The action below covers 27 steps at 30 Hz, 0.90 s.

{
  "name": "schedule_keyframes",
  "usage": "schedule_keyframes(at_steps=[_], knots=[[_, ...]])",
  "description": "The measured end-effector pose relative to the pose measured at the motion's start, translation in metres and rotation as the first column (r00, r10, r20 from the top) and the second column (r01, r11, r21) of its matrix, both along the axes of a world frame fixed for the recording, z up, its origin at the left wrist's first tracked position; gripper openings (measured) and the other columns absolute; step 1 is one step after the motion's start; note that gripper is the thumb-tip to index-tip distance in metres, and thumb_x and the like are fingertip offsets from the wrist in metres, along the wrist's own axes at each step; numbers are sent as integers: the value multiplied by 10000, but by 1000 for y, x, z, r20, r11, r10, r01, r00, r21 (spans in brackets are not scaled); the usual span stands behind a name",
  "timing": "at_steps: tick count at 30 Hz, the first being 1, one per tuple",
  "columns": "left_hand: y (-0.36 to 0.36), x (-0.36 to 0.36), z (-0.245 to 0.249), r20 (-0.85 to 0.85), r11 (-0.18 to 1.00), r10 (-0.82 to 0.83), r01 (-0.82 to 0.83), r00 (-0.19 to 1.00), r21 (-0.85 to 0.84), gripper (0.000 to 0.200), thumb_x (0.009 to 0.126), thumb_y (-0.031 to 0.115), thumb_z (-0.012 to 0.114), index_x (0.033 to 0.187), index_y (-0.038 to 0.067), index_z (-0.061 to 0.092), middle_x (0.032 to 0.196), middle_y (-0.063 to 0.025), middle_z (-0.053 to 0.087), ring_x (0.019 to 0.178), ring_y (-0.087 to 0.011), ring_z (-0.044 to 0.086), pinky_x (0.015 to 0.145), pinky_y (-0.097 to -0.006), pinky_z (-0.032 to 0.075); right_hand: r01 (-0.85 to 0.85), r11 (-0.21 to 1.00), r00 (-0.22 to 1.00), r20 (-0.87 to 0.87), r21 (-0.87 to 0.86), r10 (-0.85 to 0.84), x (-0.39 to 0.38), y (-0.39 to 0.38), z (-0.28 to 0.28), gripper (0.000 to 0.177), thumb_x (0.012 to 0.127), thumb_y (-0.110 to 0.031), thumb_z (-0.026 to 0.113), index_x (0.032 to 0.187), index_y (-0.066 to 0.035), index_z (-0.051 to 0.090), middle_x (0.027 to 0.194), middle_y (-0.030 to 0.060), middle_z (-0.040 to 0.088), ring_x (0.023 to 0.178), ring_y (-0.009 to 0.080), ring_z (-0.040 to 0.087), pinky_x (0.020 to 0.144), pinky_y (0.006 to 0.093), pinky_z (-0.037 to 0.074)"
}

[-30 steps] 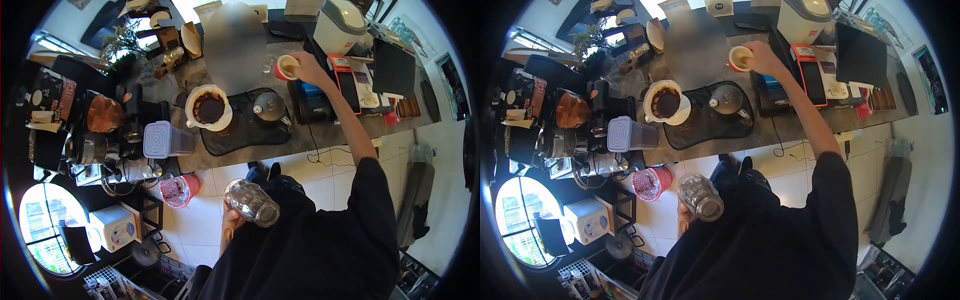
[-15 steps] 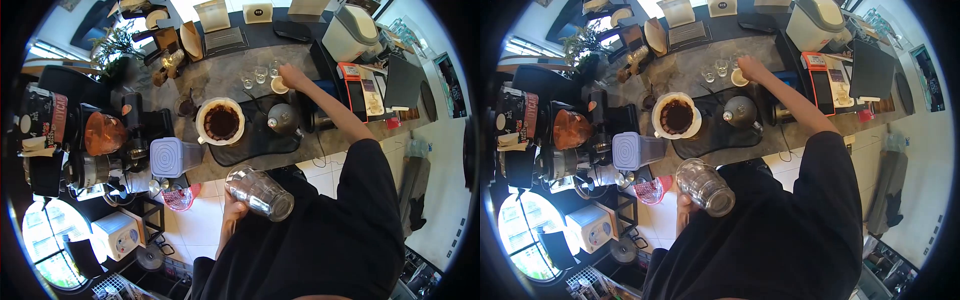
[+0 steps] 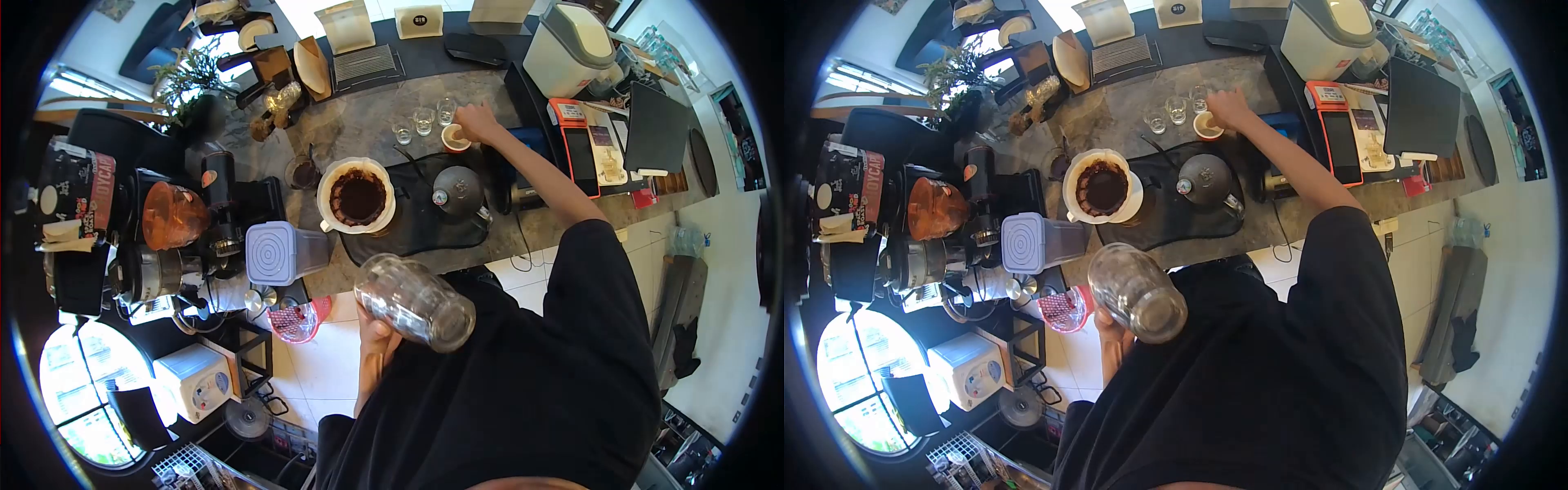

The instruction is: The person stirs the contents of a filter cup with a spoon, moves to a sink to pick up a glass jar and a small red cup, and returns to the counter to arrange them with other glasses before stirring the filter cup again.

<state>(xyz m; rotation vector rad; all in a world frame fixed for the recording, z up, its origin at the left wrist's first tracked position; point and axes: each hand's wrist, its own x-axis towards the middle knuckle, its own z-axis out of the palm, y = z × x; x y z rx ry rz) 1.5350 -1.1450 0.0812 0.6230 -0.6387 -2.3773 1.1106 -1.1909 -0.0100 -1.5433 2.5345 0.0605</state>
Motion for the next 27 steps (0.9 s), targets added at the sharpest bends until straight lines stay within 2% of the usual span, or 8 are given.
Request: schedule_keyframes(at_steps=[6, 8, 10, 12, 16, 21, 23, 27], knots=[[-17, -34, 34, -93, 975, 154, -167, 984, -146, 717, 610, 274, 893, 1155, -8, 522, 1137, -130, 608, 1059, -266, 615, 932, -430, 509, -114, 990, 978, -164, 83, 126, -3, 15, 48, 413, 845, -383, 629, 1074, -39, 612, 1030, 173, 670, 943, 346, 654, 928, 540, 385], [-32, -34, 29, -68, 936, 115, -131, 991, -326, 775, 716, 256, 797, 1338, 52, 381, 1267, -132, 518, 1185, -295, 524, 1039, -467, 413, -46, 980, 980, 184, -192, 82, 20, 26, 114, 439, 899, -412, 575, 1183, -82, 626, 1042, 202, 665, 888, 308, 675, 790, 470, 499], [-45, -59, 55, -64, 921, 195, -205, 979, -331, 447, 680, 143, 838, 1026, 3, 591, 960, -53, 650, 875, -136, 629, 758, -289, 501, 140, 955, 457, 873, -262, 172, 54, 40, 189, 614, 926, -484, 527, 1397, -100, 439, 1070, 225, 649, 830, 251, 682, 675, 369, 557], [-67, -72, 69, -21, 903, 178, -171, 984, -395, 380, 692, 124, 830, 985, 3, 620, 909, -42, 658, 830, -111, 627, 733, -263, 490, -50, 951, -41, 952, -307, 305, 72, 53, 226, 813, 893, -596, 521, 1479, -92, 268, 1142, 224, 600, 835, 235, 687, 611, 312, 567], [-103, -111, 106, 337, 727, 48, 198, 940, -657, 232, 769, 144, 778, 926, 0, 685, 826, -40, 676, 735, -88, 616, 724, -223, 474, -314, 905, 174, 920, -287, 352, 88, 26, 220, 850, 867, -445, 627, 1489, -55, 197, 1261, 204, 513, 824, 243, 676, 638, 310, 576], [-145, -149, 117, 386, 569, -34, 336, 922, -751, 310, 829, 282, 722, 929, -10, 690, 805, -52, 675, 742, -104, 610, 702, -243, 464, -121, 969, 76, 971, -216, 226, 57, -7, 182, 904, 788, -279, 748, 1479, -61, 206, 1207, 173, 535, 868, 199, 654, 703, 300, 569], [-161, -154, 122, 445, 482, 87, 353, 892, -802, 311, 841, 296, 707, 903, -9, 692, 795, -58, 674, 737, -109, 613, 713, -262, 470, -298, 807, 247, 775, -510, 582, 42, -20, 167, 918, 729, -322, 784, 1438, -49, 268, 1159, 143, 554, 1035, 208, 574, 892, 345, 481], [-206, -156, 129, 450, 465, 168, 332, 877, -821, 315, 824, 308, 721, 887, 1, 696, 781, -59, 685, 721, -121, 618, 684, -262, 461, -229, 847, 542, 660, -479, 520, 4, -26, 172, 925, 610, -229, 856, 1370, -72, 352, 1138, 152, 578, 1037, 251, 592, 896, 340, 473]])
